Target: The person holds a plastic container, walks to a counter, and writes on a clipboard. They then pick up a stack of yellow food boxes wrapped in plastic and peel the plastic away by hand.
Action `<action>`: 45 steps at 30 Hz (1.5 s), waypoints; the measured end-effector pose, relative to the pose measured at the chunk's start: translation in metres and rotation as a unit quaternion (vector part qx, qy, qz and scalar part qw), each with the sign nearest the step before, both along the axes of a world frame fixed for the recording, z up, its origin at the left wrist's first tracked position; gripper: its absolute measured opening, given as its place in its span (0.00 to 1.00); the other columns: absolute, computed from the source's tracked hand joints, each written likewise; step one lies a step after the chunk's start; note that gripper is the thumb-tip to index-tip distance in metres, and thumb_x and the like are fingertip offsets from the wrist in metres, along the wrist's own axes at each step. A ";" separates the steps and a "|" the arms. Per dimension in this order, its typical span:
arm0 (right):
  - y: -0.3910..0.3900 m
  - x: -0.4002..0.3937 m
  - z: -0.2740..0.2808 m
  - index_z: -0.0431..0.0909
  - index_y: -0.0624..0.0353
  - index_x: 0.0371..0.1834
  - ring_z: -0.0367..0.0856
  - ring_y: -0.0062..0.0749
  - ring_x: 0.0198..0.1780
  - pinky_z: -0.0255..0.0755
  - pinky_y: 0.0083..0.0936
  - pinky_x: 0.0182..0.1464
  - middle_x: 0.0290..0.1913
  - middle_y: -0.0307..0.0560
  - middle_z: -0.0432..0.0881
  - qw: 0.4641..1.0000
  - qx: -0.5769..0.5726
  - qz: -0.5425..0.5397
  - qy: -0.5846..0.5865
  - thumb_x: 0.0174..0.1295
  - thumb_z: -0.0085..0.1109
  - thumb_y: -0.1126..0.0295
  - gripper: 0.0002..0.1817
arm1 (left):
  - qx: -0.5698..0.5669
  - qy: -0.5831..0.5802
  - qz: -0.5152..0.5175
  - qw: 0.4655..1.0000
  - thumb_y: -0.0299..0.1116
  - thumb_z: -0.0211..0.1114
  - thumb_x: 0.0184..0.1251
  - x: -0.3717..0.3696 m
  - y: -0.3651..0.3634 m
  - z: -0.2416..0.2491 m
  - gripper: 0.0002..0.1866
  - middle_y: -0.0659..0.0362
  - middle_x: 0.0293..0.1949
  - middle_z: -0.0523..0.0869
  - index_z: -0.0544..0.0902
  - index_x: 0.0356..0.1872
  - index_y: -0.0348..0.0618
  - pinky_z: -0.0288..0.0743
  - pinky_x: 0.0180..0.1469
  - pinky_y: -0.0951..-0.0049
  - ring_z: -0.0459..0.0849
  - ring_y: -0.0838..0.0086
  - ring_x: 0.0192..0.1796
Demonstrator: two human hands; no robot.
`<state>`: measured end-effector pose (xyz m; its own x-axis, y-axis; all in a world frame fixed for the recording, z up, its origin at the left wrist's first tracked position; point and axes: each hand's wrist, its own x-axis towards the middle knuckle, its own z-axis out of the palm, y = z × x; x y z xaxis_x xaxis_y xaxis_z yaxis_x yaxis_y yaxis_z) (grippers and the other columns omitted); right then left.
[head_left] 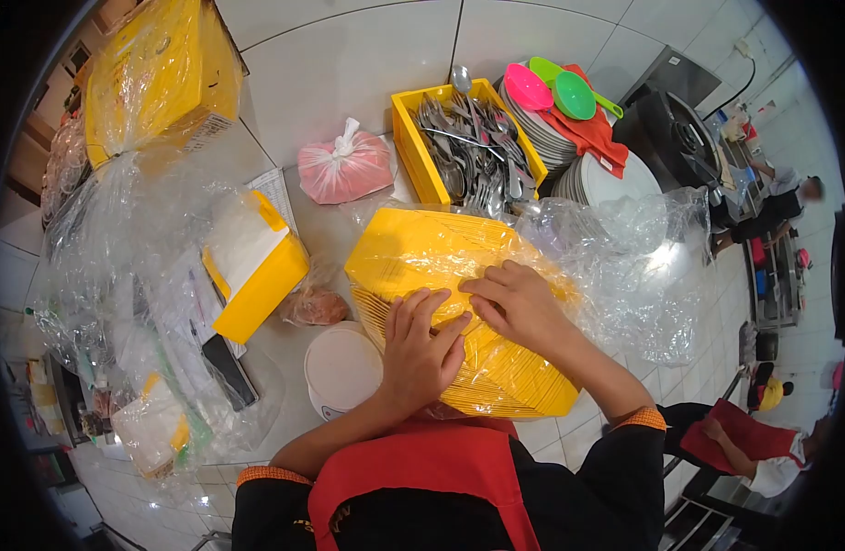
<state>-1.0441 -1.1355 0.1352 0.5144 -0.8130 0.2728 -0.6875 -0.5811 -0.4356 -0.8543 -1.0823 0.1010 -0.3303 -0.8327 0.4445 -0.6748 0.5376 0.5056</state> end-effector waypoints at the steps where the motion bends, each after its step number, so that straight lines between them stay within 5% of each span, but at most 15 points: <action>1: -0.002 0.000 0.003 0.82 0.54 0.40 0.75 0.41 0.35 0.70 0.35 0.39 0.30 0.42 0.77 1.000 0.003 0.011 0.006 0.53 0.62 0.70 0.10 | -0.002 0.005 -0.003 1.000 0.29 0.67 0.52 0.000 0.000 -0.001 0.19 0.54 0.58 0.73 0.84 0.49 0.49 0.57 0.66 0.52 0.67 0.55 0.63; 9: -0.017 0.007 -0.006 0.82 0.59 0.34 0.77 0.41 0.31 0.70 0.32 0.33 0.26 0.46 0.77 0.997 -0.024 0.069 -0.023 0.52 0.64 0.71 0.07 | 0.003 0.022 0.014 1.000 0.29 0.66 0.52 0.002 0.000 0.002 0.22 0.47 0.60 0.69 0.80 0.51 0.39 0.58 0.66 0.52 0.64 0.49 0.64; 11: -0.014 0.010 -0.008 0.82 0.60 0.34 0.73 0.34 0.23 0.66 0.27 0.27 0.20 0.45 0.73 0.992 0.074 0.011 -0.100 0.52 0.66 0.72 0.07 | 0.004 0.020 0.013 1.000 0.29 0.66 0.52 0.002 0.000 0.003 0.22 0.45 0.61 0.68 0.79 0.52 0.38 0.58 0.66 0.51 0.64 0.47 0.64; 17: -0.012 0.017 0.000 0.82 0.61 0.36 0.62 0.23 0.20 0.60 0.24 0.24 0.18 0.42 0.70 0.966 0.192 -0.118 -0.128 0.51 0.68 0.74 0.10 | 0.006 0.000 0.016 1.000 0.30 0.65 0.54 0.000 0.002 0.006 0.26 0.40 0.62 0.65 0.76 0.56 0.35 0.56 0.66 0.47 0.62 0.43 0.64; 23: -0.013 0.019 -0.008 0.82 0.59 0.38 0.67 0.28 0.20 0.63 0.24 0.25 0.24 0.44 0.75 0.982 0.081 -0.034 -0.170 0.52 0.66 0.76 0.09 | 0.023 -0.060 0.030 0.997 0.35 0.64 0.56 -0.003 0.008 0.007 0.27 0.41 0.63 0.64 0.74 0.58 0.36 0.51 0.67 0.40 0.59 0.43 0.67; 39: -0.016 0.016 -0.012 0.83 0.59 0.38 0.75 0.33 0.22 0.69 0.25 0.27 0.28 0.45 0.79 0.990 0.075 -0.006 -0.122 0.55 0.63 0.76 0.07 | 0.037 -0.030 0.022 0.999 0.35 0.65 0.55 0.000 0.006 0.003 0.28 0.41 0.62 0.65 0.74 0.58 0.36 0.50 0.67 0.41 0.60 0.44 0.66; 45: -0.017 0.016 -0.010 0.83 0.58 0.38 0.82 0.40 0.30 0.74 0.29 0.34 0.32 0.47 0.83 0.995 0.052 0.003 -0.082 0.57 0.62 0.73 0.07 | 0.038 -0.029 0.021 0.999 0.35 0.66 0.55 0.000 0.006 0.004 0.28 0.42 0.61 0.66 0.74 0.58 0.36 0.51 0.67 0.42 0.61 0.45 0.65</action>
